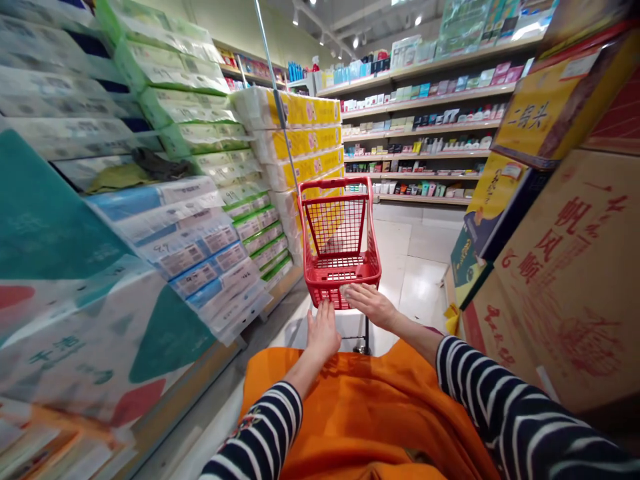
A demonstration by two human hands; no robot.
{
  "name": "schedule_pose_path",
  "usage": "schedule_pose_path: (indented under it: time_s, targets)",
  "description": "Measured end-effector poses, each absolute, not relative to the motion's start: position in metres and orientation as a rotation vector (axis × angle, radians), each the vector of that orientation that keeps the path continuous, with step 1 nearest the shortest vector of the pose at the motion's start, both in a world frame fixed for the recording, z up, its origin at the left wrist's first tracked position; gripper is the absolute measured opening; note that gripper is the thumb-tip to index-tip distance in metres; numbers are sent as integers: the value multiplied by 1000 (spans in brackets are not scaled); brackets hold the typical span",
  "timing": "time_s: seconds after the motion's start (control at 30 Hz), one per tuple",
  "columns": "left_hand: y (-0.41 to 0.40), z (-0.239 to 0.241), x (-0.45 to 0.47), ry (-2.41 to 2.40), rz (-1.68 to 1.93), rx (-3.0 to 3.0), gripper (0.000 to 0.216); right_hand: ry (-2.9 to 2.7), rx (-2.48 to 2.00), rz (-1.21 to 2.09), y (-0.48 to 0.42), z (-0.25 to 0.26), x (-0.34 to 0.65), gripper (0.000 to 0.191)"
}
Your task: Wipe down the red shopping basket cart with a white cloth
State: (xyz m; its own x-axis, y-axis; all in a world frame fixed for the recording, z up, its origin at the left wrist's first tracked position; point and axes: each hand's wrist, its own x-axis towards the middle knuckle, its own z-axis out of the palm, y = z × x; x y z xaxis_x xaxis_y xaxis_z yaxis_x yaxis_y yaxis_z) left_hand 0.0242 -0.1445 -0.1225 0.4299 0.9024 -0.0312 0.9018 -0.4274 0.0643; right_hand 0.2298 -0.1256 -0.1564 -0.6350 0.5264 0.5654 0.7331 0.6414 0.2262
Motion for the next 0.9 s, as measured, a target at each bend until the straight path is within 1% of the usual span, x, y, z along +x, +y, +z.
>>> schedule_pose_path:
  time_s: [0.13, 0.23, 0.47, 0.6, 0.73, 0.8, 0.9]
  targets:
    - [-147, -120, 28, 1600, 13, 2652, 75, -2420, -1018, -609, -135, -188, 240, 28]
    - [-146, -119, 28, 1597, 9, 2652, 74, -2368, -1104, -602, -146, -198, 248, 29]
    - [-150, -114, 36, 1587, 4, 2635, 76, -2027, -1337, -644, -151, -154, 256, 42]
    - [-152, -112, 40, 1548, 8, 2668, 77, -2024, -1362, -650, -150, -170, 252, 39]
    - [-143, -108, 31, 1587, 119, 2703, 76, -2056, -1388, -627, -156, -191, 248, 34]
    - [-133, -101, 24, 1604, 229, 2726, 74, -2058, -1378, -593, -157, -185, 248, 36]
    - [-116, -89, 14, 1625, 322, 2740, 73, -1954, -1320, -547, -151, -154, 251, 40]
